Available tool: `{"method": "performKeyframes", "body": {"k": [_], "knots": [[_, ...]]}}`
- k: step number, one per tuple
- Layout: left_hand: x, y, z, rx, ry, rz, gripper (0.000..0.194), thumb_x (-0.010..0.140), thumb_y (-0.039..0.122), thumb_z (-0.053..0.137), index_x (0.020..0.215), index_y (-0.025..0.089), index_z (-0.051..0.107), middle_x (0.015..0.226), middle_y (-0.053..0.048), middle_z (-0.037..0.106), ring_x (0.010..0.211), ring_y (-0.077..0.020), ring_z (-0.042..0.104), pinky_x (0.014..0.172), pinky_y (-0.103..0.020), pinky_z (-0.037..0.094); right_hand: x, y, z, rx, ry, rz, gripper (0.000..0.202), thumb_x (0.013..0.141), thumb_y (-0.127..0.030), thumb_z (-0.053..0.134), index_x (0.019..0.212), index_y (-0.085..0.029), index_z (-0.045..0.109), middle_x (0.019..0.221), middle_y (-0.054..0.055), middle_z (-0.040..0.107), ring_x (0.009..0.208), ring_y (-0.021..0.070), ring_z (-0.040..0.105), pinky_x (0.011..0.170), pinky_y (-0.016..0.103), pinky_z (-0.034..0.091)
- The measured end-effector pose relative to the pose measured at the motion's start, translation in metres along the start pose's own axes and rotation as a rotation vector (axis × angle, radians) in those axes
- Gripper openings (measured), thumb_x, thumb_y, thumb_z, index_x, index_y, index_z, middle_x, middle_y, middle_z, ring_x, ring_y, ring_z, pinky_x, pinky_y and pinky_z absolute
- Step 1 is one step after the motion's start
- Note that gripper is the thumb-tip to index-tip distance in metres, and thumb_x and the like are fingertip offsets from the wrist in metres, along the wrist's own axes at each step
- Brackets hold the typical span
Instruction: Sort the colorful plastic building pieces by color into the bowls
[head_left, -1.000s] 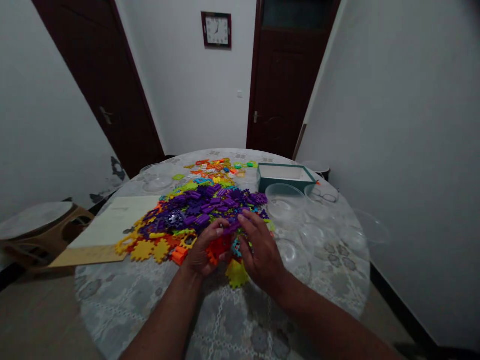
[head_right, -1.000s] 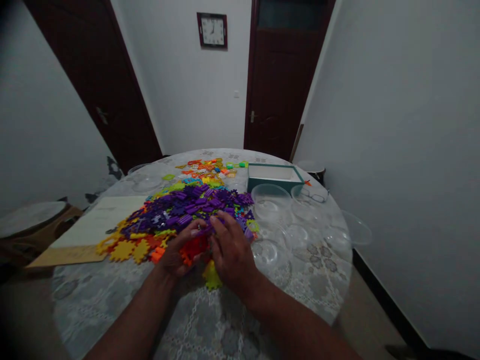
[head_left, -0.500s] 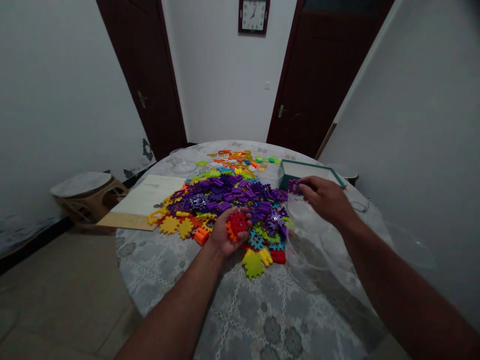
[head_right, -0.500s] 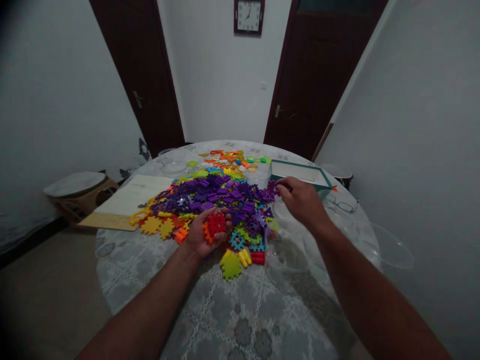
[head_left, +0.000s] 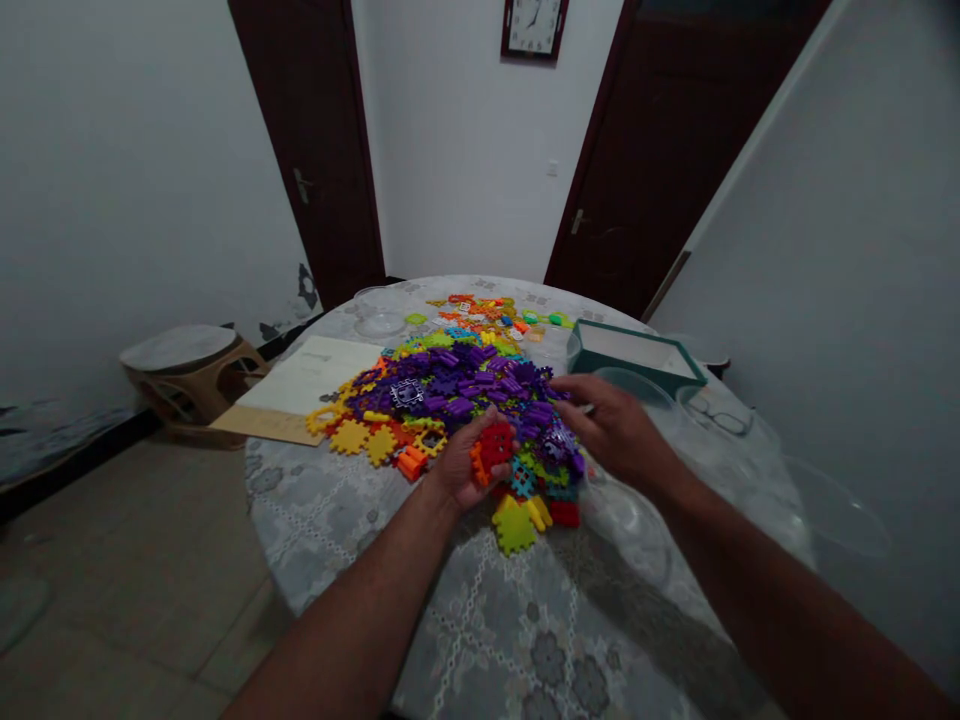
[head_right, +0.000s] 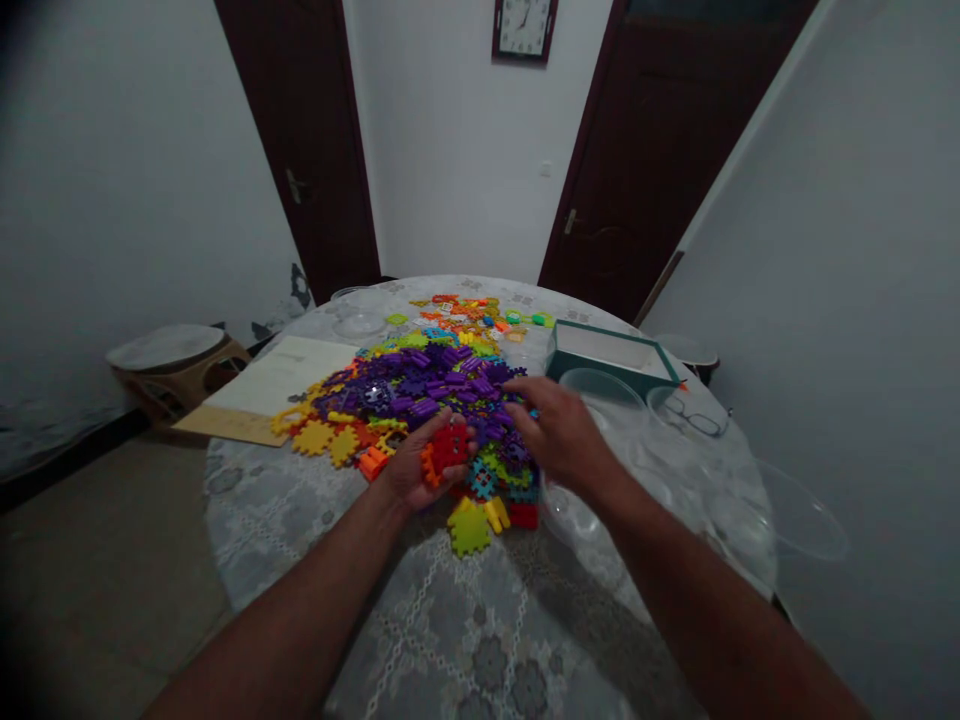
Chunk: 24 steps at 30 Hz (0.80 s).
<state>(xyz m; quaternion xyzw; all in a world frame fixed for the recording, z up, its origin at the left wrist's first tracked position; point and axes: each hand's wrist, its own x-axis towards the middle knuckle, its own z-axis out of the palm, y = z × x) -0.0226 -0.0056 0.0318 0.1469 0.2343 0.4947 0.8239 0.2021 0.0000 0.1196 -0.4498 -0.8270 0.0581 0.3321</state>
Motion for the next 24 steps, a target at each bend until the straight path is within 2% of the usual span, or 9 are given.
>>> {"method": "performKeyframes", "body": {"k": [2,4,6,9,13,17,19,21,24], "knots": [[0.0,-0.004,0.0,0.022,0.007,0.016,0.02,0.097,0.033,0.073,0.095,0.014,0.067,0.078,-0.005,0.071,0.06,-0.0144,0.07,0.036,-0.016,0.043,-0.016,-0.028,0.024,0.1,-0.074,-0.044,0.032,0.1,-0.023,0.062,0.13,-0.021,0.069,0.122,0.01,0.075,0.1,0.0215,0.072,0.095,0.041,0.057],[0.0,-0.008,0.001,0.046,0.004,0.005,0.022,0.095,0.034,0.076,0.097,0.014,0.067,0.076,-0.003,0.071,0.053,-0.0119,0.066,0.036,-0.016,0.043,-0.027,-0.041,0.044,0.144,-0.084,-0.058,0.036,0.098,-0.019,0.063,0.134,-0.02,0.067,0.124,0.011,0.073,0.106,0.0225,0.07,0.098,0.042,0.056],[0.001,-0.01,0.001,0.073,-0.007,-0.02,0.024,0.094,0.035,0.077,0.097,0.014,0.067,0.076,-0.004,0.072,0.048,-0.0105,0.064,0.036,-0.016,0.044,-0.031,-0.044,0.056,0.154,-0.065,-0.051,0.035,0.097,-0.016,0.064,0.131,-0.021,0.068,0.121,0.011,0.072,0.107,0.0231,0.068,0.097,0.041,0.056],[0.001,-0.01,0.001,0.075,-0.02,-0.04,0.025,0.095,0.037,0.075,0.091,0.015,0.066,0.072,-0.004,0.071,0.047,-0.0112,0.064,0.034,-0.016,0.042,-0.034,-0.041,0.061,0.162,-0.024,-0.018,0.022,0.097,-0.016,0.063,0.116,-0.022,0.072,0.109,0.008,0.071,0.1,0.0224,0.067,0.09,0.038,0.055],[0.003,-0.007,-0.002,0.024,-0.032,-0.074,0.024,0.098,0.037,0.069,0.089,0.015,0.065,0.072,-0.004,0.07,0.044,-0.0105,0.06,0.032,-0.016,0.038,-0.039,-0.04,0.049,0.242,-0.03,0.126,0.011,0.1,-0.025,0.06,0.101,-0.023,0.072,0.096,0.004,0.073,0.088,0.0205,0.069,0.081,0.034,0.054],[0.003,-0.004,-0.006,-0.036,-0.093,-0.073,0.016,0.094,0.029,0.066,0.09,0.014,0.066,0.076,-0.007,0.069,0.055,-0.0144,0.066,0.034,-0.016,0.039,-0.053,-0.036,0.022,0.32,-0.021,0.316,0.02,0.103,-0.039,0.06,0.108,-0.023,0.071,0.094,0.003,0.076,0.08,0.0197,0.071,0.073,0.031,0.054],[0.003,-0.003,-0.008,-0.046,-0.132,-0.067,0.011,0.087,0.024,0.064,0.09,0.013,0.066,0.079,-0.009,0.068,0.063,-0.0175,0.068,0.035,-0.017,0.04,-0.064,-0.027,0.007,0.263,0.025,0.362,0.027,0.102,-0.043,0.061,0.117,-0.024,0.071,0.102,0.005,0.078,0.086,0.0214,0.073,0.078,0.032,0.056],[0.003,-0.004,-0.009,-0.04,-0.147,-0.053,0.014,0.08,0.019,0.063,0.092,0.013,0.067,0.081,-0.01,0.068,0.065,-0.0183,0.068,0.035,-0.017,0.042,-0.077,-0.014,-0.006,0.149,0.061,0.398,0.033,0.101,-0.045,0.06,0.125,-0.025,0.07,0.108,0.006,0.079,0.089,0.0229,0.075,0.08,0.034,0.057],[0.003,-0.005,-0.008,0.0,-0.135,-0.036,0.017,0.076,0.013,0.063,0.093,0.014,0.066,0.083,-0.009,0.069,0.065,-0.0174,0.068,0.035,-0.016,0.04,-0.099,0.009,-0.016,-0.024,0.076,0.42,0.035,0.101,-0.045,0.058,0.127,-0.026,0.071,0.107,0.008,0.08,0.087,0.0246,0.076,0.077,0.036,0.057]]}}
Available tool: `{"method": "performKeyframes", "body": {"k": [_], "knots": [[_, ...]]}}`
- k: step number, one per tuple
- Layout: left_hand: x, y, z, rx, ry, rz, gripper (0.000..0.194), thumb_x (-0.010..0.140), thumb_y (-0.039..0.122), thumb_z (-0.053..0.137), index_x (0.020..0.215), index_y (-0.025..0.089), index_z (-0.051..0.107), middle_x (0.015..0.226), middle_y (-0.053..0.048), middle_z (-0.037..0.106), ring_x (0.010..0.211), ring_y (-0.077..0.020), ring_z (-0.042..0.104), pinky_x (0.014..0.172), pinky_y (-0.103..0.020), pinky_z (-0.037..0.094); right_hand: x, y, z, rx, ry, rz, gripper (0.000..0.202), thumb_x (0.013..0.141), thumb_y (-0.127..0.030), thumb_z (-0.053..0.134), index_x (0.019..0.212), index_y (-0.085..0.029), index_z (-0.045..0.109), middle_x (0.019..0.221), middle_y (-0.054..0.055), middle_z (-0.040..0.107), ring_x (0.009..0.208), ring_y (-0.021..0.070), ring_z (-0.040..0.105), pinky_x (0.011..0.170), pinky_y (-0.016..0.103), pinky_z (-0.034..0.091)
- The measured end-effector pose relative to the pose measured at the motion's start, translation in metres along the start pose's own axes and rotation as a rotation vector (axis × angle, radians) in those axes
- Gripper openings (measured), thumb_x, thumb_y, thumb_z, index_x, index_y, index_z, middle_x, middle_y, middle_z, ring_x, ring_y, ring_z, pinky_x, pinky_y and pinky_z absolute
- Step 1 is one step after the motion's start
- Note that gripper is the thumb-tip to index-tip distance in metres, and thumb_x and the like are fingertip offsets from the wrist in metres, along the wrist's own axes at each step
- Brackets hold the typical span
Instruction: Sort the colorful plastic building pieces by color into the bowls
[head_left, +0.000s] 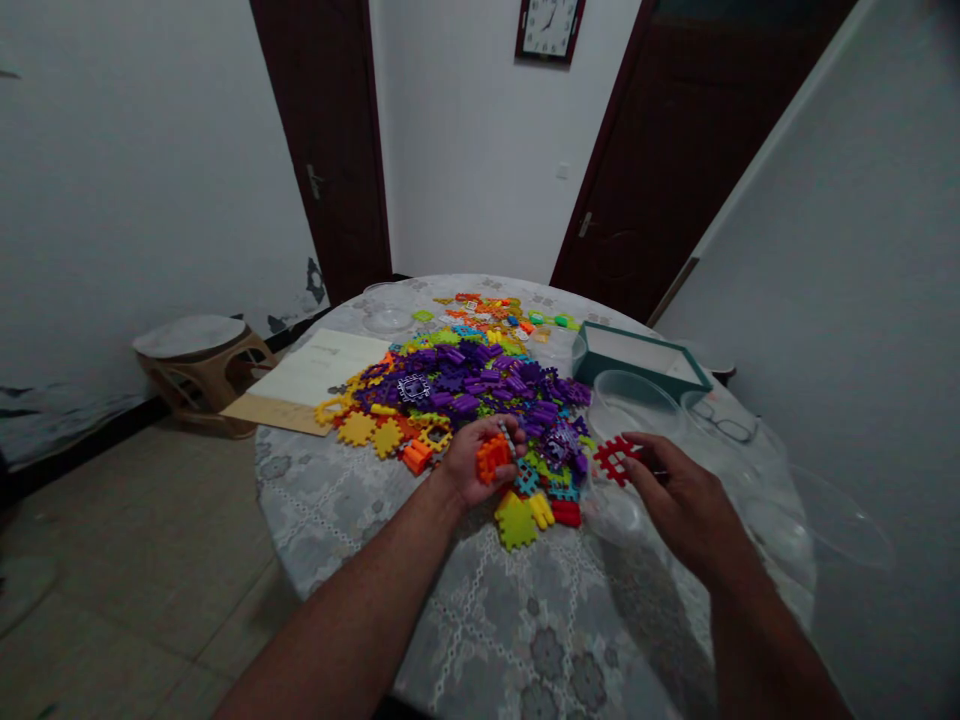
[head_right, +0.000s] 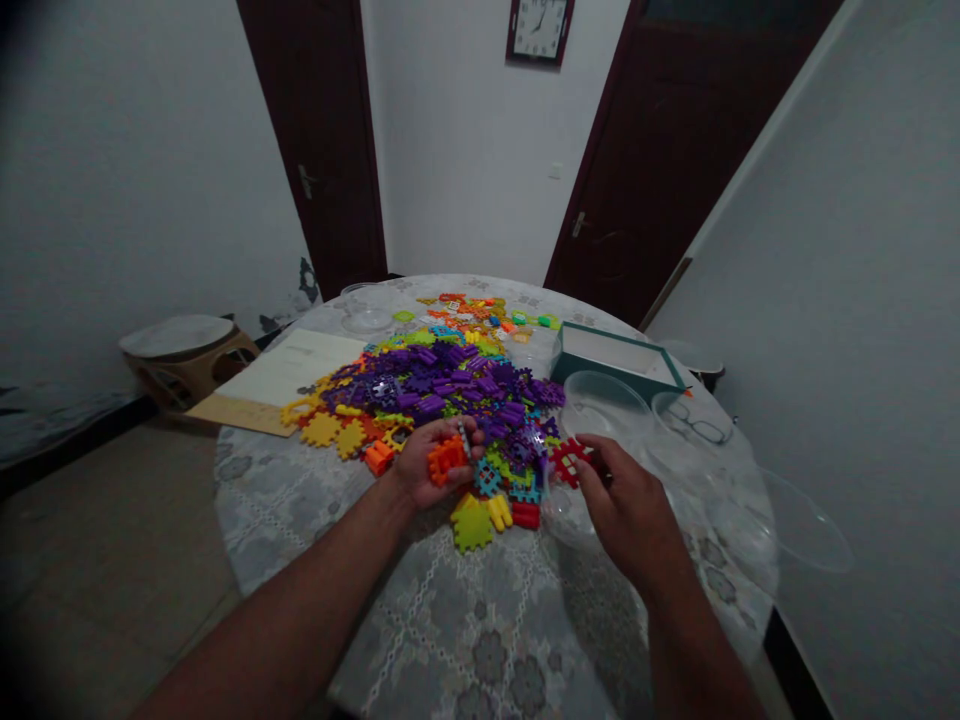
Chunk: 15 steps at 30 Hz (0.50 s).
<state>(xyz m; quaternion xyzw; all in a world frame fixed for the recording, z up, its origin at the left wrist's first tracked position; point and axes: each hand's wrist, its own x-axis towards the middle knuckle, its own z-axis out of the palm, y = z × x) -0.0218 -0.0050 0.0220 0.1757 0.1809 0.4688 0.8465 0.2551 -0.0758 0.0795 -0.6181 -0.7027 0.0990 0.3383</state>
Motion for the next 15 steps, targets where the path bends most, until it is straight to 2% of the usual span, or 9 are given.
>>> {"method": "performKeyframes", "body": {"k": [3,6,9,12,15], "knots": [[0.0,-0.001,0.003,0.055,0.011,0.003,0.017,0.077,0.009,0.065,0.093,0.015,0.064,0.085,-0.009,0.071,0.065,-0.0167,0.069,0.033,-0.015,0.038,-0.008,0.022,0.0,-0.093,0.036,-0.023,0.035,0.1,-0.045,0.056,0.122,-0.024,0.073,0.107,0.01,0.08,0.087,0.0261,0.076,0.079,0.04,0.059],[-0.001,-0.002,0.005,0.108,0.005,0.002,0.018,0.079,0.008,0.066,0.096,0.016,0.063,0.094,-0.012,0.076,0.068,-0.017,0.072,0.033,-0.015,0.039,-0.012,0.026,0.004,-0.146,0.15,-0.06,0.035,0.1,-0.044,0.054,0.12,-0.022,0.073,0.114,0.013,0.078,0.096,0.0293,0.075,0.089,0.047,0.06],[-0.002,-0.002,0.007,0.152,-0.011,0.0,0.019,0.081,0.009,0.069,0.098,0.016,0.063,0.109,-0.015,0.079,0.072,-0.0171,0.074,0.034,-0.014,0.04,-0.014,0.011,0.007,-0.127,0.192,-0.108,0.033,0.103,-0.041,0.051,0.121,-0.022,0.072,0.118,0.014,0.076,0.105,0.0306,0.073,0.097,0.051,0.058],[-0.002,-0.004,0.007,0.192,-0.011,0.017,0.02,0.082,0.01,0.072,0.098,0.017,0.063,0.12,-0.016,0.078,0.074,-0.017,0.075,0.034,-0.013,0.038,-0.014,-0.014,0.013,-0.039,0.119,-0.186,0.028,0.106,-0.037,0.052,0.122,-0.023,0.071,0.117,0.012,0.075,0.104,0.0283,0.073,0.098,0.048,0.059],[-0.001,-0.005,0.007,0.223,-0.002,0.028,0.02,0.084,0.012,0.073,0.1,0.017,0.063,0.12,-0.015,0.078,0.064,-0.0123,0.069,0.034,-0.013,0.038,-0.012,-0.036,0.026,0.026,0.062,-0.268,0.025,0.106,-0.031,0.054,0.122,-0.023,0.071,0.116,0.012,0.075,0.102,0.0271,0.073,0.096,0.046,0.06]]}}
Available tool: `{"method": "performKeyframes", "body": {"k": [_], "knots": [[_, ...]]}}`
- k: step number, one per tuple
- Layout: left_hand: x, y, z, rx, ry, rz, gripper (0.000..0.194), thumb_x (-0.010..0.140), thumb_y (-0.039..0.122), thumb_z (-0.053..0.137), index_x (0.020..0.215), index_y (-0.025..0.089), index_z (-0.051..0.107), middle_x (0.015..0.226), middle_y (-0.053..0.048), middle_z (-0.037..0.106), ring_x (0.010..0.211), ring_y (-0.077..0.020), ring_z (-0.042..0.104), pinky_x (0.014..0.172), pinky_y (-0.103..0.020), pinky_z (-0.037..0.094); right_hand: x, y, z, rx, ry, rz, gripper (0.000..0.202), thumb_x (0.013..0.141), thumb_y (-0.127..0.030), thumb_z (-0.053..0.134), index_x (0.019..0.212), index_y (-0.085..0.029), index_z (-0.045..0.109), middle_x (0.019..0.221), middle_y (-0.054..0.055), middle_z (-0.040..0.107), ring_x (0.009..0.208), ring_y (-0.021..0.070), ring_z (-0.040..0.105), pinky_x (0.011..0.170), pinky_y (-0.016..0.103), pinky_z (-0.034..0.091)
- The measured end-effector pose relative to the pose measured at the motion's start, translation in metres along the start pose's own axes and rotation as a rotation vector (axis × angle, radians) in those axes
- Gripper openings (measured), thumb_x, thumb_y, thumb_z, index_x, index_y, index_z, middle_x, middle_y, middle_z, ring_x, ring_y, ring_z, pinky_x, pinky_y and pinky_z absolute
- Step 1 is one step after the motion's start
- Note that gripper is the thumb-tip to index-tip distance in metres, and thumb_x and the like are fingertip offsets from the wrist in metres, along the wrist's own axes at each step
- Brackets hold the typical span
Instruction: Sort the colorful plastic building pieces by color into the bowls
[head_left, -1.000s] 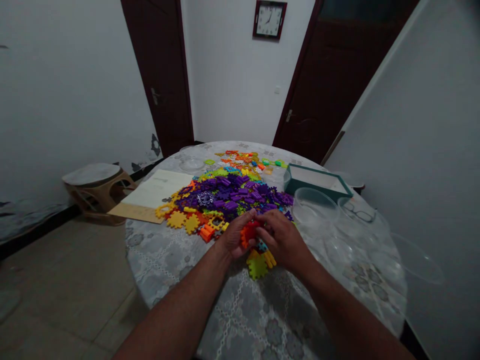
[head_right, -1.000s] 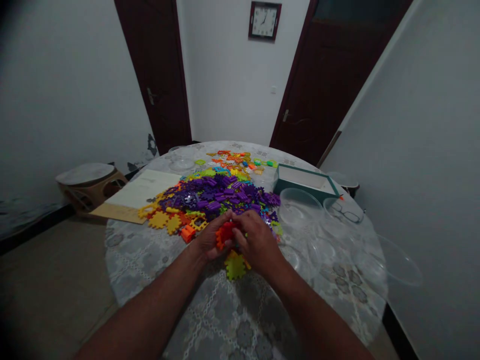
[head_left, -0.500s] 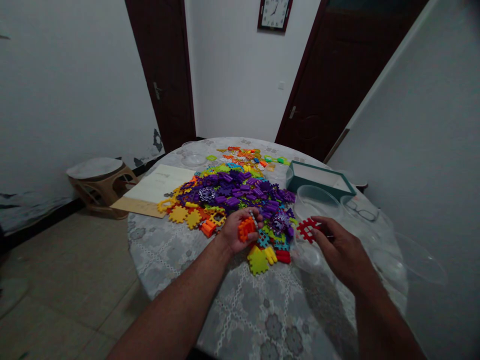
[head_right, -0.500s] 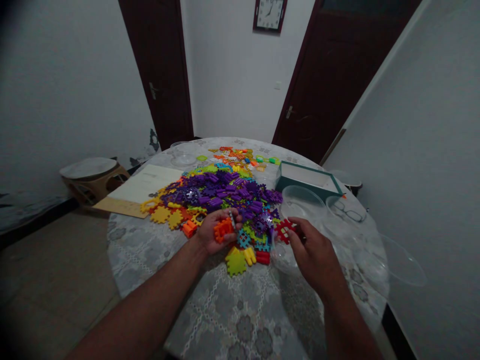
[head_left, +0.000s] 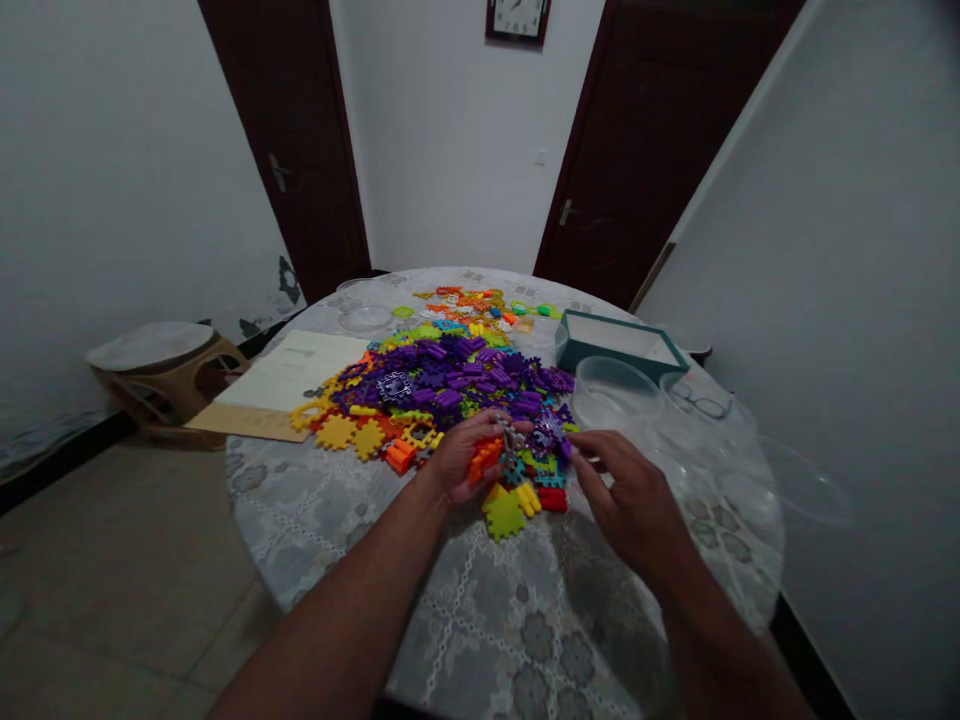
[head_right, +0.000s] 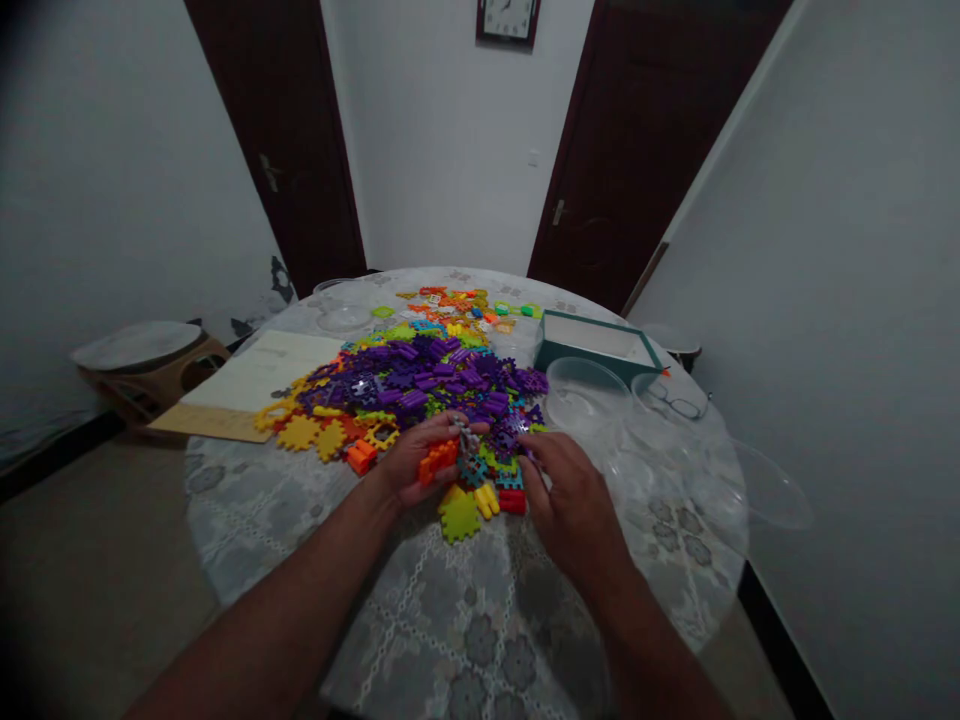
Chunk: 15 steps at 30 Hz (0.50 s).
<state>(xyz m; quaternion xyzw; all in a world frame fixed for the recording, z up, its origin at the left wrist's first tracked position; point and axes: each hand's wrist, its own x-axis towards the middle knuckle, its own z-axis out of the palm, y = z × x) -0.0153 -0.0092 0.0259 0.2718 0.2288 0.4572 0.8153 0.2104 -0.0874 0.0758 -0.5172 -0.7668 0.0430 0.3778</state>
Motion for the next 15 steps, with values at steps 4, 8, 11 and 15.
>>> {"method": "performKeyframes", "body": {"k": [4,8,11,15], "knots": [[-0.001,0.0,0.002,0.045,0.01,-0.005,0.021,0.083,0.014,0.076,0.1,0.017,0.064,0.102,-0.008,0.076,0.055,-0.0091,0.062,0.034,-0.013,0.038,0.01,-0.016,0.021,0.013,-0.04,-0.072,0.026,0.103,-0.023,0.056,0.124,-0.024,0.071,0.115,0.011,0.076,0.104,0.0271,0.072,0.096,0.046,0.059],[-0.005,0.001,0.004,0.112,0.021,-0.033,0.025,0.084,0.019,0.081,0.104,0.02,0.066,0.083,0.001,0.068,0.056,-0.0107,0.065,0.039,-0.015,0.048,0.018,-0.024,0.037,-0.003,-0.09,-0.048,0.026,0.102,-0.019,0.059,0.127,-0.021,0.068,0.115,0.011,0.075,0.105,0.0253,0.07,0.096,0.042,0.056],[-0.004,0.002,0.005,0.175,0.019,-0.032,0.029,0.083,0.02,0.084,0.106,0.021,0.067,0.089,-0.001,0.07,0.065,-0.0129,0.07,0.048,-0.017,0.054,0.021,-0.027,0.045,0.013,-0.127,0.017,0.016,0.101,-0.017,0.062,0.116,-0.02,0.067,0.106,0.008,0.074,0.099,0.0227,0.069,0.091,0.037,0.054],[-0.005,0.001,0.009,0.233,0.028,-0.002,0.036,0.077,0.021,0.09,0.107,0.019,0.071,0.092,-0.003,0.073,0.071,-0.0146,0.072,0.056,-0.018,0.057,0.024,-0.032,0.042,0.049,-0.137,0.075,0.01,0.099,-0.013,0.062,0.105,-0.02,0.066,0.099,0.005,0.073,0.09,0.0192,0.067,0.083,0.031,0.049]]}}
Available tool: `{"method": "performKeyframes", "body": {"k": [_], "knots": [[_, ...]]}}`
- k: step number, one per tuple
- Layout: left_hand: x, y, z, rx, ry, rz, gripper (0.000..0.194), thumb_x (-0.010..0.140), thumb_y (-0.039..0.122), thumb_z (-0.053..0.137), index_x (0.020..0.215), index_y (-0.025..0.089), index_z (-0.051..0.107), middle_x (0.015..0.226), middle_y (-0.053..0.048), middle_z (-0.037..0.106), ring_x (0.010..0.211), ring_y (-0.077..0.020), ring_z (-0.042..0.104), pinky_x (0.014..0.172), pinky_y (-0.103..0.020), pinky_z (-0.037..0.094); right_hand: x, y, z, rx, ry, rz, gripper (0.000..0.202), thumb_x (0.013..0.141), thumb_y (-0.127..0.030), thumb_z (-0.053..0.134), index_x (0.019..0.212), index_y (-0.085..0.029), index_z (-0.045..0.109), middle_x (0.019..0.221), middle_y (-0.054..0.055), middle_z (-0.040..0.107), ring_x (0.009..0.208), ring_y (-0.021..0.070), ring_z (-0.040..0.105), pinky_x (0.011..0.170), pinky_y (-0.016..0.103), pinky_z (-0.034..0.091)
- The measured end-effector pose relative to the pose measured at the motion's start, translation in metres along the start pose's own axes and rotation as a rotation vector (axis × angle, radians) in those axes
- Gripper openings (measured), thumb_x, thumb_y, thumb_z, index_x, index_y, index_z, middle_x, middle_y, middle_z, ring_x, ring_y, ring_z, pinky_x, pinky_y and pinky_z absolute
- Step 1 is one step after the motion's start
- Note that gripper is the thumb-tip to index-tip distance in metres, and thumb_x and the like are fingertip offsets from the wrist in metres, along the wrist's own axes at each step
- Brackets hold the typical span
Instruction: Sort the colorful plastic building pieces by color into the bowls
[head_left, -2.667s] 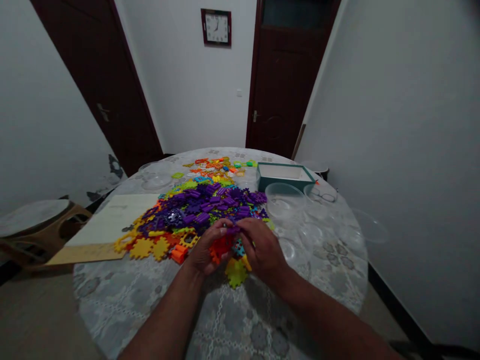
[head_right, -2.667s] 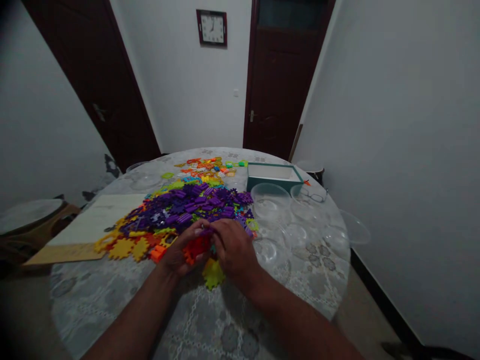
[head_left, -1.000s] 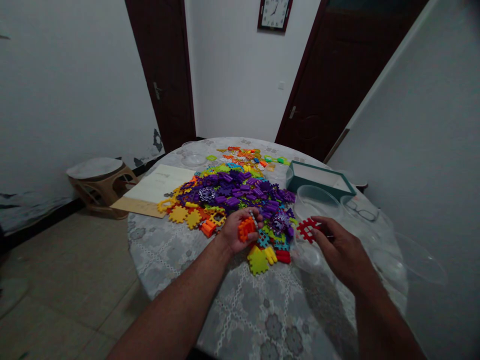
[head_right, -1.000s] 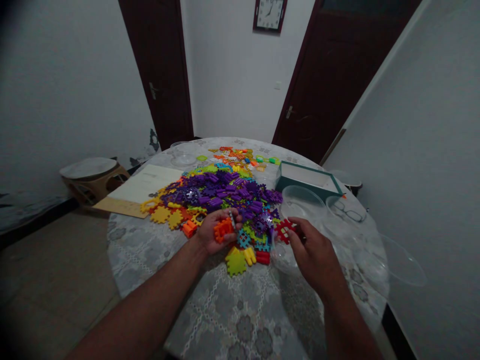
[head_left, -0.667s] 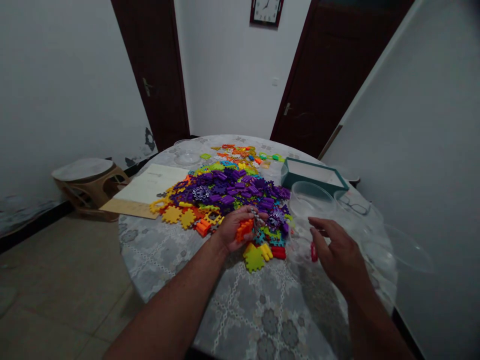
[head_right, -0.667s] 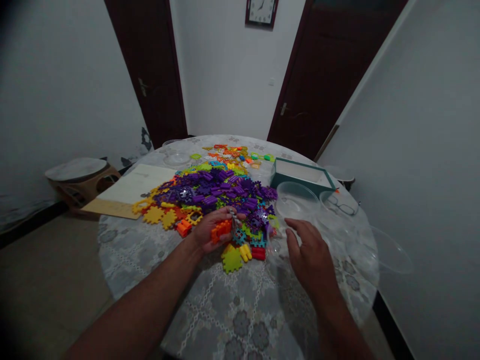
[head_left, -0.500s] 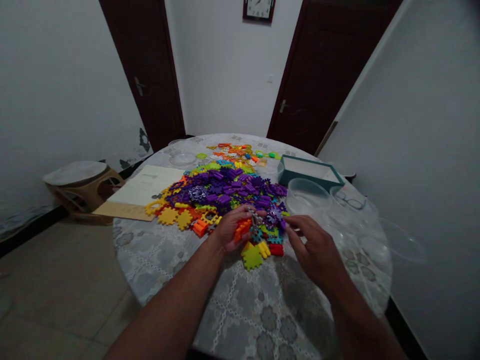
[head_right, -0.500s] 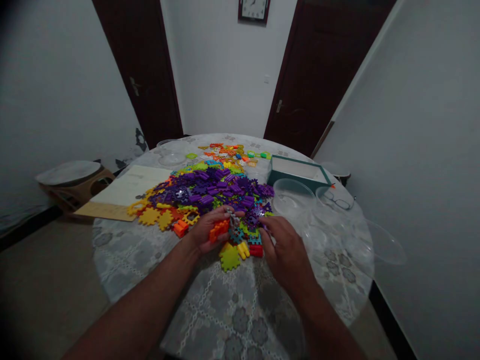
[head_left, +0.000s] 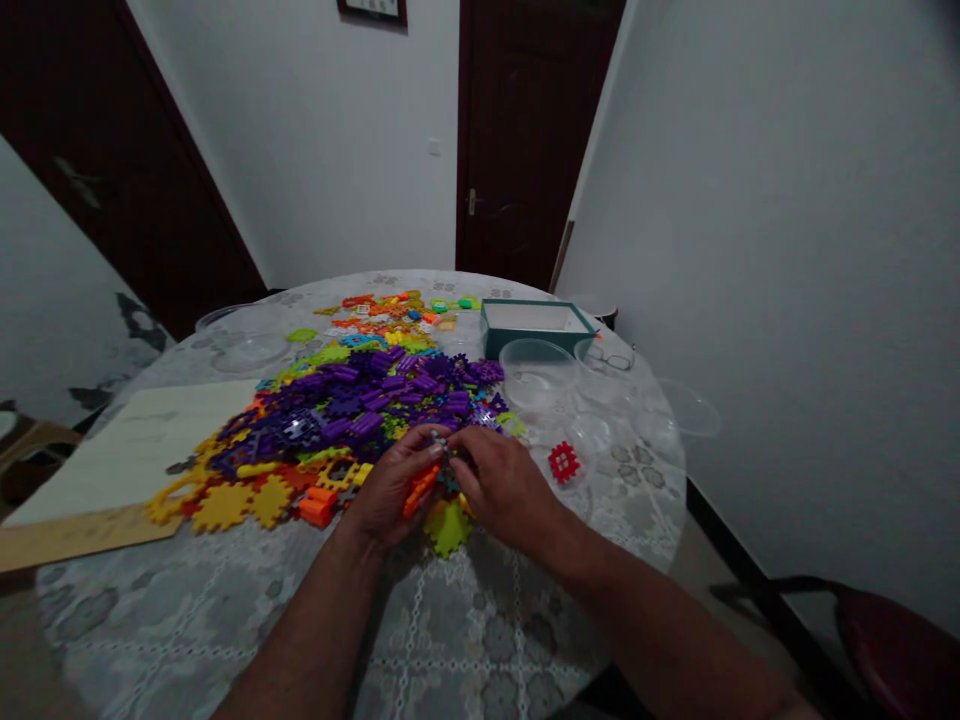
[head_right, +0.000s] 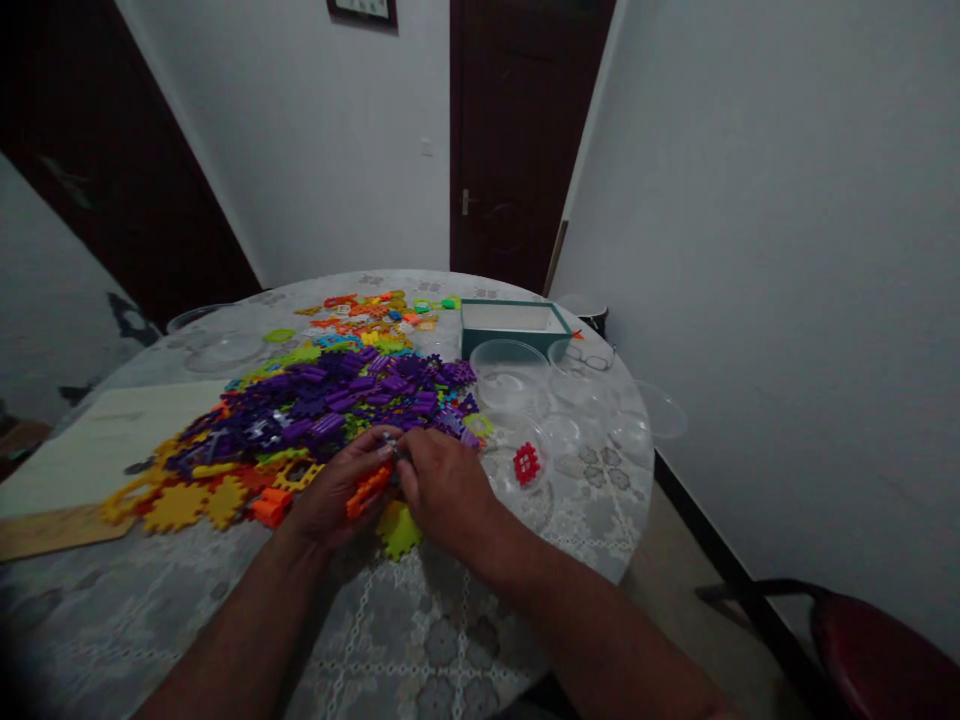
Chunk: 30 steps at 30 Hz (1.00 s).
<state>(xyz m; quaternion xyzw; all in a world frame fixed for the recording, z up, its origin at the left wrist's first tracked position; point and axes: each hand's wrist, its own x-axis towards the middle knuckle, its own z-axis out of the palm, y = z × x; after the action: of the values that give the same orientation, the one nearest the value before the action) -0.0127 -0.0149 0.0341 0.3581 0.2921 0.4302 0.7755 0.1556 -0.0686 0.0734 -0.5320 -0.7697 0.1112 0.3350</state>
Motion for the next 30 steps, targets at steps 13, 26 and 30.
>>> {"method": "performKeyframes", "body": {"k": [13,26,30], "knots": [[0.003,0.002,-0.006,-0.191,0.156,-0.05,0.013,0.092,0.024,0.075,0.097,0.013,0.071,0.081,-0.002,0.063,0.057,-0.0067,0.06,0.036,-0.012,0.037,0.137,0.087,-0.076,-0.06,-0.167,0.286,0.011,0.09,-0.013,0.066,0.093,-0.017,0.076,0.073,0.001,0.074,0.064,0.0133,0.067,0.063,0.022,0.047],[0.005,0.009,-0.007,-0.447,0.156,-0.015,0.037,0.106,0.047,0.057,0.098,0.012,0.068,0.074,-0.002,0.058,0.053,-0.0075,0.055,0.037,-0.013,0.035,0.165,0.066,-0.044,-0.115,-0.079,0.126,0.026,0.095,-0.02,0.063,0.115,-0.017,0.079,0.104,0.008,0.081,0.092,0.0202,0.074,0.092,0.032,0.055],[0.005,0.006,-0.004,-0.396,0.205,0.066,0.045,0.098,0.058,0.068,0.097,0.013,0.067,0.073,-0.001,0.061,0.052,-0.0081,0.056,0.039,-0.015,0.037,0.087,0.009,-0.026,0.032,-0.329,-0.225,0.026,0.095,-0.018,0.067,0.119,-0.024,0.075,0.115,0.007,0.078,0.106,0.022,0.072,0.099,0.038,0.055]]}}
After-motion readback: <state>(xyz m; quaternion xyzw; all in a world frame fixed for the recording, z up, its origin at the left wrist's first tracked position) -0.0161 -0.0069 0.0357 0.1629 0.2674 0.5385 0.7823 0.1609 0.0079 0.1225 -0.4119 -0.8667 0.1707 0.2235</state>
